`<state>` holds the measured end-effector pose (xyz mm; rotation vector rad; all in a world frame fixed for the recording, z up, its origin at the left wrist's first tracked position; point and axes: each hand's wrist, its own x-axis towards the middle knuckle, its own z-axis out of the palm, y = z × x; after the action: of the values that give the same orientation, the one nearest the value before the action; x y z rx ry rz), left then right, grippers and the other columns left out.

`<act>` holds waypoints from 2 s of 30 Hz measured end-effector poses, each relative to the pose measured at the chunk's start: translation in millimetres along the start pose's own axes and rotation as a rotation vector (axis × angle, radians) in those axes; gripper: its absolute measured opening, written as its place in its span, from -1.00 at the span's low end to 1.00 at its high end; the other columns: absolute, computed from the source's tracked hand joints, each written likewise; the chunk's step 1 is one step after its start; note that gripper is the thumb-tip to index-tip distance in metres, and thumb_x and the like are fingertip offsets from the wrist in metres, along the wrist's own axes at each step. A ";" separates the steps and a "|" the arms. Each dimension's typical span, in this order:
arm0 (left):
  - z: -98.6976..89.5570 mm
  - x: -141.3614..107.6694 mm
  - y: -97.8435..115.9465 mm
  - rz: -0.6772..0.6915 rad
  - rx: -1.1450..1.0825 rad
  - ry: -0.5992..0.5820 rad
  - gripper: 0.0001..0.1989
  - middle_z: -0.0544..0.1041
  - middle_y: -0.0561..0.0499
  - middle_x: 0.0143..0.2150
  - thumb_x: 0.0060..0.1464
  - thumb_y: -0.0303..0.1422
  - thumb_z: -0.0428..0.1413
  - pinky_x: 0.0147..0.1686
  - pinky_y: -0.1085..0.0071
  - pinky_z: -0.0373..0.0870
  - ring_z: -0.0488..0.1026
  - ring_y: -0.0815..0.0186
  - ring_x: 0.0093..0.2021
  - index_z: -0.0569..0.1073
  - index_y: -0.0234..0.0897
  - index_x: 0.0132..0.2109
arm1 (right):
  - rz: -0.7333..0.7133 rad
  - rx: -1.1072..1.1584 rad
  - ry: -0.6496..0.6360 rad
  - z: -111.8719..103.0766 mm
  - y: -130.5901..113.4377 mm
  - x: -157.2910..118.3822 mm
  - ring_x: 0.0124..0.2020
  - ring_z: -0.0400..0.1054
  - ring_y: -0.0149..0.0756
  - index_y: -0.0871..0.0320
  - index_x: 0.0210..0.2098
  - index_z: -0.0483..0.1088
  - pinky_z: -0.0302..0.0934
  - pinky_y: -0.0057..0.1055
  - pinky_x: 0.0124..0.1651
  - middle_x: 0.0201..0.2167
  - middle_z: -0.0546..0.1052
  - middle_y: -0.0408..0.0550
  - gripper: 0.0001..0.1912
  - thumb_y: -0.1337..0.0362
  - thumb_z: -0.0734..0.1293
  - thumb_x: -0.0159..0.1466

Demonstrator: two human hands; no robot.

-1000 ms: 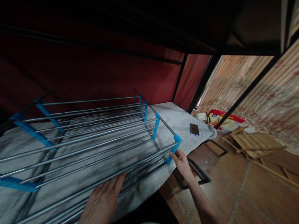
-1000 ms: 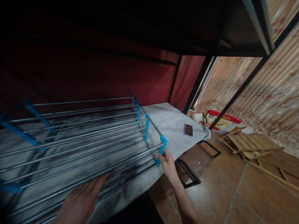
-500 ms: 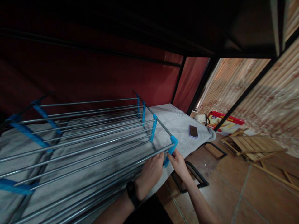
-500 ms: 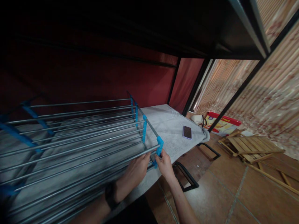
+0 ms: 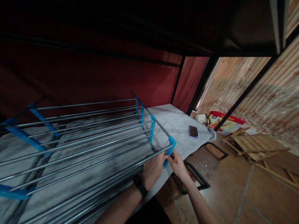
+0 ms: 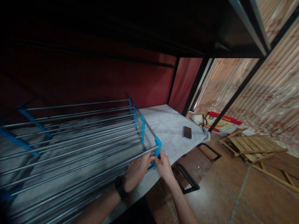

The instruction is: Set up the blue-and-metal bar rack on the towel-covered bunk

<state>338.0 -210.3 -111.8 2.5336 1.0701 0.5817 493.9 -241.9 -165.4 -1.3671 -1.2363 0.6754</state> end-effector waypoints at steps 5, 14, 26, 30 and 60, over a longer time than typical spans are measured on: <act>-10.7 4.8 15.0 -0.101 0.107 -0.099 -0.66 0.60 -0.10 -0.04 0.37 -0.30 -0.12 -0.11 0.30 0.44 0.56 0.14 -0.06 0.40 -0.14 0.17 | 0.007 0.046 0.016 1.0 -1.4 0.3 -0.23 0.42 -0.20 0.08 -0.21 0.44 0.28 -0.26 0.03 -0.26 0.58 -0.10 -0.81 0.28 0.33 0.15; -7.3 5.1 13.8 -0.098 0.158 -0.078 -0.69 0.61 -0.08 -0.11 0.37 -0.32 -0.14 -0.23 0.32 0.45 0.58 0.14 -0.17 0.41 -0.14 0.11 | 0.017 0.120 0.034 4.2 1.1 -1.6 -0.19 0.42 -0.20 0.08 -0.23 0.47 0.28 -0.27 0.03 -0.17 0.59 -0.08 -0.83 0.26 0.36 0.16; -4.6 2.8 12.0 -0.073 0.122 -0.075 -0.69 0.60 -0.08 -0.12 0.36 -0.37 -0.14 -0.18 0.33 0.44 0.57 0.18 -0.15 0.42 -0.17 0.10 | 0.040 0.121 0.070 9.0 1.2 -5.3 -0.14 0.44 -0.16 0.10 -0.16 0.49 0.28 -0.25 0.05 -0.16 0.60 -0.07 -0.77 0.25 0.34 0.19; -4.4 2.5 10.3 -0.067 0.117 -0.091 -0.69 0.60 -0.07 -0.13 0.36 -0.36 -0.15 -0.20 0.34 0.43 0.56 0.19 -0.16 0.42 -0.16 0.09 | 0.024 0.097 0.055 8.9 5.3 -5.5 -0.13 0.44 -0.18 0.11 -0.12 0.48 0.27 -0.27 0.04 -0.15 0.60 -0.06 -0.75 0.27 0.33 0.20; -0.9 -29.8 5.4 0.175 0.306 0.100 -0.57 0.45 -0.14 0.19 0.33 -0.48 -0.12 0.14 0.18 0.35 0.39 0.12 0.18 0.27 -0.26 0.29 | 0.028 0.052 0.054 16.0 7.3 -19.7 0.10 0.38 -0.15 0.14 0.09 0.35 0.17 -0.17 0.27 0.05 0.52 0.05 -0.57 0.21 0.30 0.23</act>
<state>321.8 -235.7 -115.7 2.9143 1.0462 0.6387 475.6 -253.4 -180.8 -1.3536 -1.1517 0.6815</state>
